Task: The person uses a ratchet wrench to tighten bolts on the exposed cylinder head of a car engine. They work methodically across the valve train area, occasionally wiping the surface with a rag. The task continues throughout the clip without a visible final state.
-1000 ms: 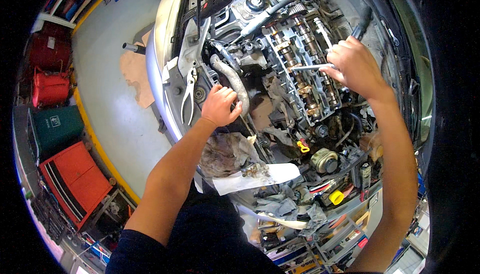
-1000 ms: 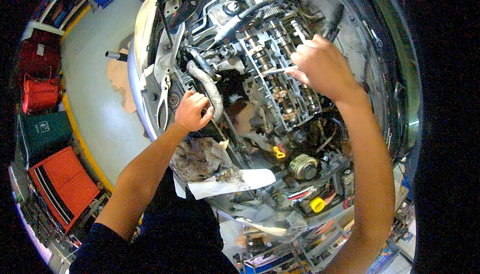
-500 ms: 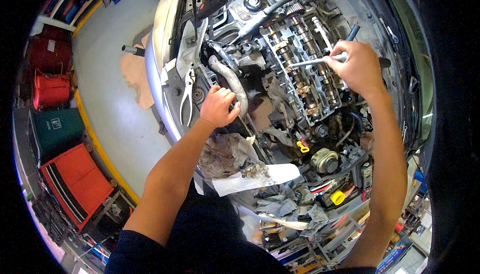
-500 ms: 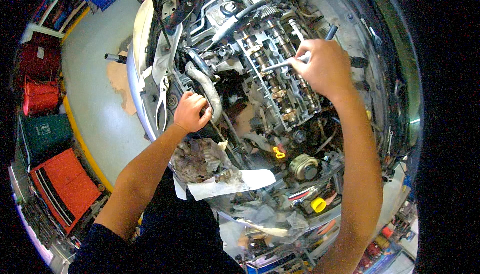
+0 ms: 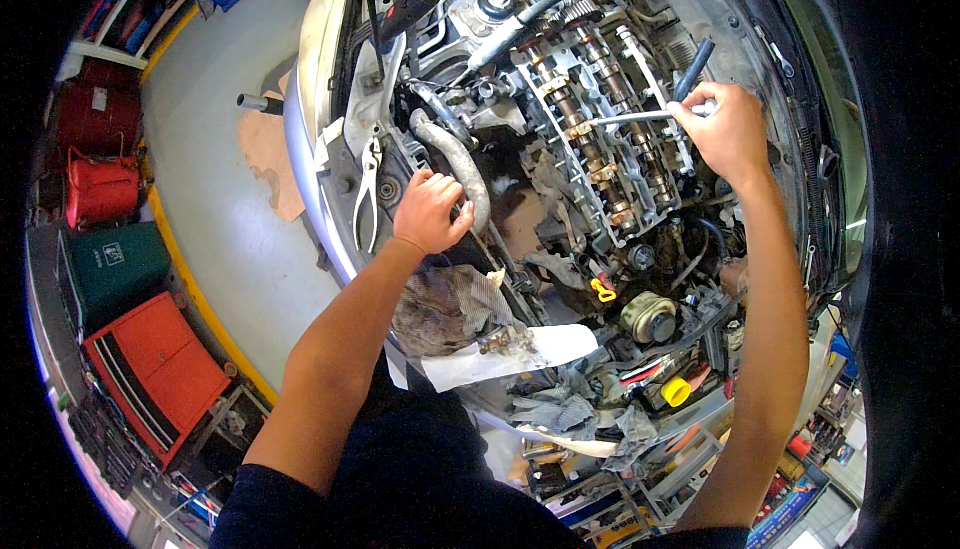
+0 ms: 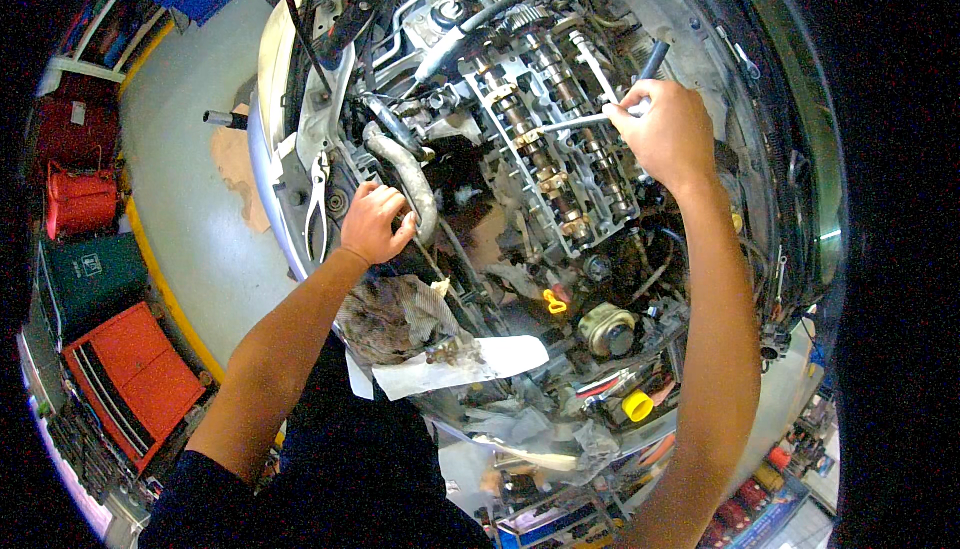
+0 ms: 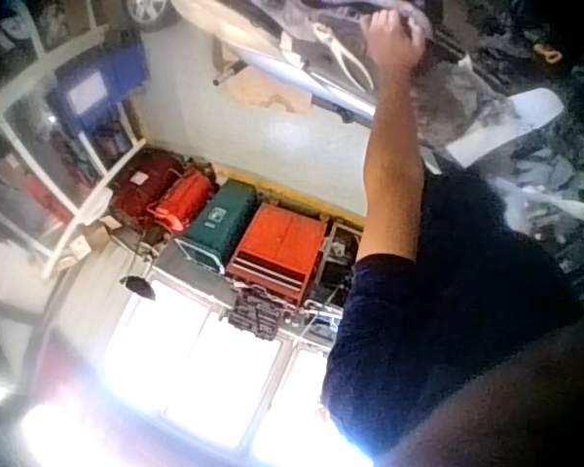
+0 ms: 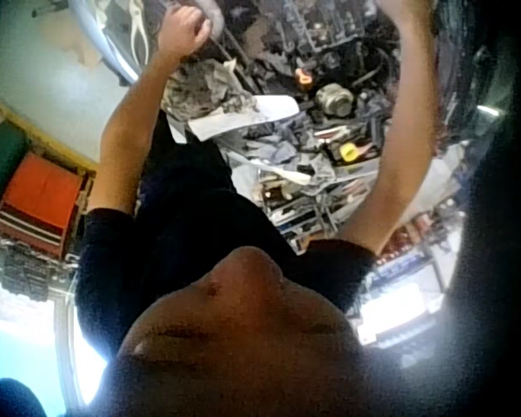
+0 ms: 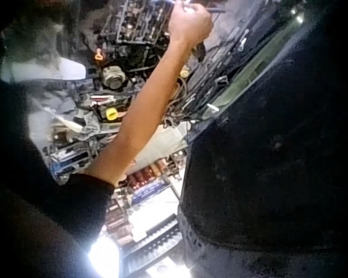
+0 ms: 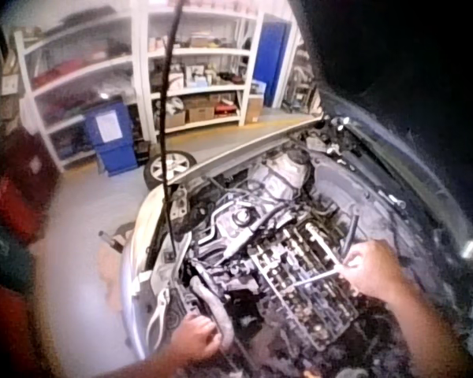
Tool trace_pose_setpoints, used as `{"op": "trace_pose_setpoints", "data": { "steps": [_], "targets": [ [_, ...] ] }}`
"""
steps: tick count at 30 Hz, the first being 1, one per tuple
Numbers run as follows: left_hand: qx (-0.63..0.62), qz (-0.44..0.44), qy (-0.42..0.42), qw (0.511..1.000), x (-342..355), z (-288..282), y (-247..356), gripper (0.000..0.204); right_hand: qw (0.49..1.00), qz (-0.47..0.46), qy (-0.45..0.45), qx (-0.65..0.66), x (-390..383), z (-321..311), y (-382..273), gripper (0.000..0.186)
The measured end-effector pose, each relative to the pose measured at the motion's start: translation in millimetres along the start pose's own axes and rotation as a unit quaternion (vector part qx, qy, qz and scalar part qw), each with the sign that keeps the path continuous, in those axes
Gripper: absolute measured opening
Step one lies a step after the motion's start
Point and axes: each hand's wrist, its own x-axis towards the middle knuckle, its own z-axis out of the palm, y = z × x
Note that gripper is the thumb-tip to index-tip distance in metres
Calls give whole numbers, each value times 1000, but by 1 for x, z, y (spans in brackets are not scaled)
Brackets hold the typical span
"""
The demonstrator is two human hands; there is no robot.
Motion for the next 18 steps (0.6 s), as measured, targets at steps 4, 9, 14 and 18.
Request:
{"op": "trace_pose_setpoints", "data": {
  "steps": [4, 9, 14, 18],
  "targets": [
    [0, 0, -6, 1000, 2, 1, 2, 22, 1000, 21, -5, -12, 7, 2, 8, 31],
    [3, 0, -1, 1000, 0, 0, 0, 22, 987, -127, -62, -81, 11, -8, -4, 32],
    [-7, 3, 4, 1000, 1, 0, 1, 22, 915, -350, -64, -190, 18, -20, -7, 32],
    [-1, 8, 21, 1000, 2, -2, -1, 23, 973, -41, -125, -189, 17, -9, -43, 44]
  ]
}}
